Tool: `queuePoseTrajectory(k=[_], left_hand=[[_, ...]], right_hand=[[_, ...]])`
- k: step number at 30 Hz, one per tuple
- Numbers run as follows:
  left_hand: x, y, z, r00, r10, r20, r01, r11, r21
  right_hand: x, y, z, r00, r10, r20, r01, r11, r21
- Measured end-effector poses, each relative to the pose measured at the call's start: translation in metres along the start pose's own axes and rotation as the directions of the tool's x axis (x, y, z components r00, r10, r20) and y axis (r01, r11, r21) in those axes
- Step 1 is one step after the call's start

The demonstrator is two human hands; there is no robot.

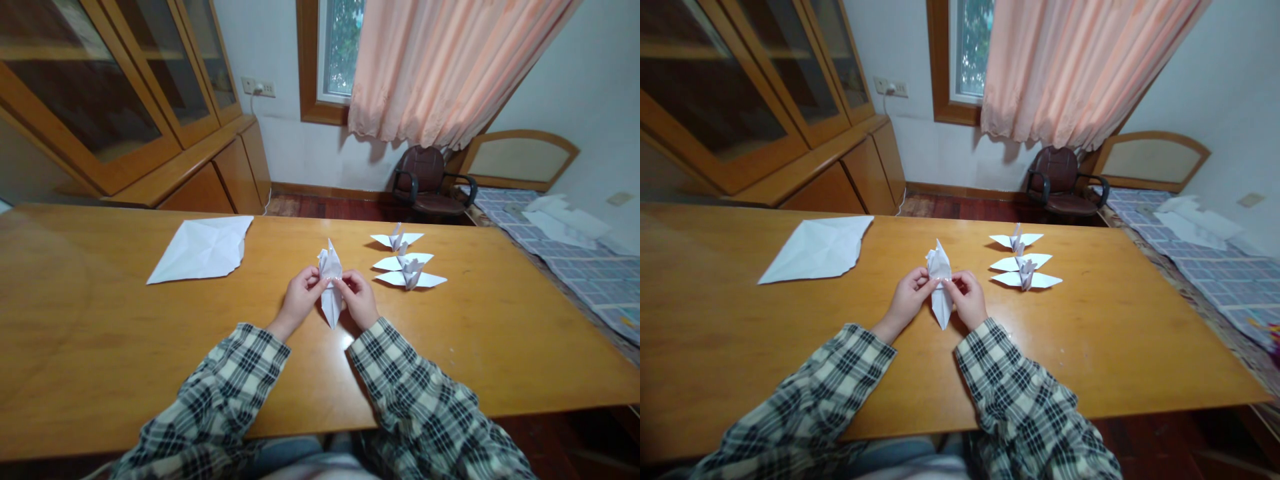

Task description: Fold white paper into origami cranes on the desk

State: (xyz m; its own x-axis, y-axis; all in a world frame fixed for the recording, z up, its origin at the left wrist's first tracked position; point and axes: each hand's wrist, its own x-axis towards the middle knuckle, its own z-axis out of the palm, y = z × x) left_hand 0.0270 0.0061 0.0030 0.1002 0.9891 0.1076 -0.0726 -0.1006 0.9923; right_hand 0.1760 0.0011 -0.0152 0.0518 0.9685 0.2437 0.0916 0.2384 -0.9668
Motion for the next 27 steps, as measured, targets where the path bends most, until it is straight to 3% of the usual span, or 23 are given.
queuePoseTrajectory(k=[6, 11, 20, 27], left_hand=[[0.0, -0.002, -0.001, 1.0, -0.008, 0.025, 0.009, 1.0, -0.026], [0.002, -0.004, -0.002, 1.0, 0.014, -0.019, -0.014, 1.0, 0.015], [-0.001, -0.001, 0.0, 1.0, -0.012, 0.015, 0.011, 0.999, 0.03], [-0.002, 0.0, 0.0, 0.997, -0.019, 0.072, 0.014, 0.997, 0.07]], right_hand=[[0.001, 0.004, -0.001, 0.999, -0.05, -0.001, 0.05, 0.998, 0.033], [0.002, 0.005, -0.002, 0.998, -0.063, 0.028, 0.062, 0.997, 0.038], [0.001, -0.006, 0.001, 0.994, 0.082, 0.065, -0.091, 0.986, 0.141], [0.0, -0.006, -0.001, 0.999, 0.031, 0.043, -0.036, 0.992, 0.122]])
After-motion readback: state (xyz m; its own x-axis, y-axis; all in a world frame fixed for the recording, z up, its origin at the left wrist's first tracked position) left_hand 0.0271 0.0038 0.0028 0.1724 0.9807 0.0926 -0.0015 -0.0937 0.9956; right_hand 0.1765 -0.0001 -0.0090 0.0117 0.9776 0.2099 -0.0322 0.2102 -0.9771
